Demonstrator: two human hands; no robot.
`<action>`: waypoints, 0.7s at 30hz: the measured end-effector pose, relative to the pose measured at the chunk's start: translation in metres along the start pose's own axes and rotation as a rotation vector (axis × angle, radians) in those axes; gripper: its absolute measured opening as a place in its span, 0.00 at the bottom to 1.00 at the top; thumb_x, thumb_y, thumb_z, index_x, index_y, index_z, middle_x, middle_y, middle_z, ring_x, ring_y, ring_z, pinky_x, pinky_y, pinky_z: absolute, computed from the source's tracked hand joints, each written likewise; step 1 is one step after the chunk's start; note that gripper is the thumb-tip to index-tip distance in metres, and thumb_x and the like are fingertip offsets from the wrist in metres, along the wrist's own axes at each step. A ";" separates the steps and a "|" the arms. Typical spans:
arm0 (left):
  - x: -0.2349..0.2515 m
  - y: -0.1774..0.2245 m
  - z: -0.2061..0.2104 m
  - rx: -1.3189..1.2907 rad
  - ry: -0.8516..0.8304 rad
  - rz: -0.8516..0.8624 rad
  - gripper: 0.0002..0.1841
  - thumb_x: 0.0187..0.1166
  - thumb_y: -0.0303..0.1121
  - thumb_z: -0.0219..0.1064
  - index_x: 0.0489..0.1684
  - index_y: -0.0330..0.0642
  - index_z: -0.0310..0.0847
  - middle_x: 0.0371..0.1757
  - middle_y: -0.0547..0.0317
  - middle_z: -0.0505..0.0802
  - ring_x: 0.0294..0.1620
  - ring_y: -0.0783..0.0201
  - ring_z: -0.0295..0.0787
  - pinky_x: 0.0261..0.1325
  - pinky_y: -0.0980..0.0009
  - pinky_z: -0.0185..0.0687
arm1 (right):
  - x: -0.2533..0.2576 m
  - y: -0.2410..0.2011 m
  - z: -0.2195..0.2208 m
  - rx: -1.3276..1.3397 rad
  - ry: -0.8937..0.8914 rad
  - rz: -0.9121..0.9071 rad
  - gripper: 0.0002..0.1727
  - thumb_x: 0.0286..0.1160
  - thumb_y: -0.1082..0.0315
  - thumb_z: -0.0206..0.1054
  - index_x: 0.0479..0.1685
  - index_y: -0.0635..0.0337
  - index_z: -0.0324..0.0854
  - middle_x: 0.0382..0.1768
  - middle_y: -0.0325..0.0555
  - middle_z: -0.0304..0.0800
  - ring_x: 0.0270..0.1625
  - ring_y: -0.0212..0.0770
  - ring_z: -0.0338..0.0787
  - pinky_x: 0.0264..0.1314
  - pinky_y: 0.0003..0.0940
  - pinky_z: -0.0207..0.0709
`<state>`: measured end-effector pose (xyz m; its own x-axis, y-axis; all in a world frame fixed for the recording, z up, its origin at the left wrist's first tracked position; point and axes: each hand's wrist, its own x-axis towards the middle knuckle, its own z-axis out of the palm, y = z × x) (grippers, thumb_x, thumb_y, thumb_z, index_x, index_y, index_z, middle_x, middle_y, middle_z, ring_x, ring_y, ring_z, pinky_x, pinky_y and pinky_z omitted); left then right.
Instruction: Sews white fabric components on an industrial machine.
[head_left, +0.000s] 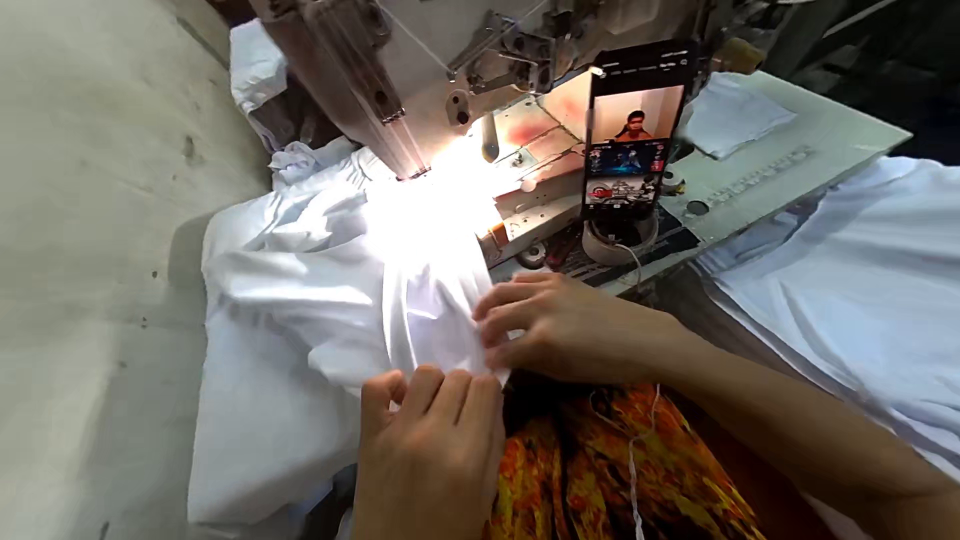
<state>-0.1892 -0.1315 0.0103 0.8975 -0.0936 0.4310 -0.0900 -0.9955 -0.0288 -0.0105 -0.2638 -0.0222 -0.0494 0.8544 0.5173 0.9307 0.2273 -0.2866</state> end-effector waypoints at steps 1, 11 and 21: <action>0.005 0.001 -0.009 0.018 0.023 0.019 0.11 0.82 0.37 0.61 0.31 0.49 0.88 0.26 0.62 0.87 0.34 0.59 0.79 0.55 0.57 0.60 | -0.003 -0.002 -0.002 0.063 0.041 -0.048 0.14 0.85 0.65 0.61 0.38 0.52 0.94 0.45 0.41 0.96 0.62 0.44 0.91 0.60 0.40 0.82; 0.005 0.009 -0.013 0.070 0.234 -0.011 0.06 0.80 0.37 0.67 0.35 0.49 0.86 0.29 0.61 0.83 0.39 0.63 0.74 0.57 0.62 0.55 | -0.001 -0.006 0.001 0.101 0.275 -0.110 0.11 0.85 0.68 0.62 0.45 0.54 0.92 0.45 0.44 0.97 0.60 0.43 0.93 0.60 0.35 0.84; 0.063 -0.127 0.035 -0.493 0.234 -0.187 0.15 0.70 0.24 0.68 0.53 0.26 0.79 0.52 0.51 0.90 0.57 0.73 0.86 0.65 0.75 0.78 | 0.056 0.019 -0.043 0.347 0.685 0.241 0.07 0.77 0.71 0.70 0.38 0.65 0.91 0.30 0.34 0.94 0.31 0.16 0.88 0.36 0.15 0.83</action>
<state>-0.1061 -0.0119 0.0091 0.8031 0.1445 0.5780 -0.1800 -0.8660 0.4665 0.0200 -0.2316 0.0358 0.4763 0.4476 0.7569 0.7161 0.3020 -0.6293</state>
